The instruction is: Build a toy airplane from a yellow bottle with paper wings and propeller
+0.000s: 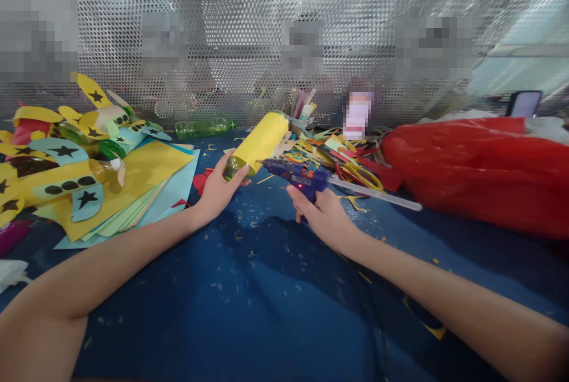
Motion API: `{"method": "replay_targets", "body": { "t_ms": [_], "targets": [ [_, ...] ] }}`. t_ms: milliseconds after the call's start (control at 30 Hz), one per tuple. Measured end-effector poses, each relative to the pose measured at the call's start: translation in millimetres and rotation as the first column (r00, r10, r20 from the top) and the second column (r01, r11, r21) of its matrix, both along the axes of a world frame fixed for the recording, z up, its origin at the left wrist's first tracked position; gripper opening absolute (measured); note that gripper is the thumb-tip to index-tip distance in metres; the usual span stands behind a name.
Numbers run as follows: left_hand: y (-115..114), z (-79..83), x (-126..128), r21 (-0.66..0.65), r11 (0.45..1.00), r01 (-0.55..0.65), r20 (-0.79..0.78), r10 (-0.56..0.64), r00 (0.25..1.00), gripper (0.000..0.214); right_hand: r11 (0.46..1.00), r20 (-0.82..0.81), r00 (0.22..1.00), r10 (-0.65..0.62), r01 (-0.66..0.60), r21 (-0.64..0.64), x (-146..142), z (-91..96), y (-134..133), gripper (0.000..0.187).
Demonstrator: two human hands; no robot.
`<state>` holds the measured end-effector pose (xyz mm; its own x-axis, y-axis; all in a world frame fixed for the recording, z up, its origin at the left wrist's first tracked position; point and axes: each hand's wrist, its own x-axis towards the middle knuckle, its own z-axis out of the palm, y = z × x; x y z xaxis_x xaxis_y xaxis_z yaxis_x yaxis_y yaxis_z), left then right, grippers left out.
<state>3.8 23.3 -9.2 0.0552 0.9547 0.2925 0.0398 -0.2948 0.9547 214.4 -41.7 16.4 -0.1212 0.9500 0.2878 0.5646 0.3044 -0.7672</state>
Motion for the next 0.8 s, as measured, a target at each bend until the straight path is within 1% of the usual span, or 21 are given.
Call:
{"method": "replay_targets", "body": {
  "t_ms": [233,400,533,600,667,800],
  "targets": [
    [0,-0.5,0,0.003,1.0,0.021,0.017,-0.021,1.0,0.068,1.0,-0.025,0.999,-0.03,0.03,0.006,4,0.0,6,0.056],
    [-1,0.5,0,-0.014,1.0,0.001,0.021,0.0,1.0,0.065,1.0,0.016,1.0,0.002,-0.002,-0.013,1,-0.6,1,0.056],
    [-1,0.6,1,0.005,1.0,0.01,0.035,-0.01,0.999,0.064,0.998,0.002,0.998,0.062,-0.062,0.008,-2,-0.2,-4,0.05],
    [-1,0.7,1,0.009,1.0,0.011,0.035,-0.011,0.999,0.064,0.997,0.002,0.998,0.07,-0.07,0.013,-2,0.1,-4,0.048],
    [-1,0.8,1,0.0,1.0,0.009,0.029,-0.009,1.0,0.064,0.998,0.005,0.998,0.056,-0.056,0.01,-2,0.2,-3,0.049],
    [0,0.0,0,-0.019,1.0,0.003,0.024,-0.003,1.0,0.065,1.0,0.003,1.0,-0.014,0.014,-0.005,1,0.2,2,0.055]
  ]
}}
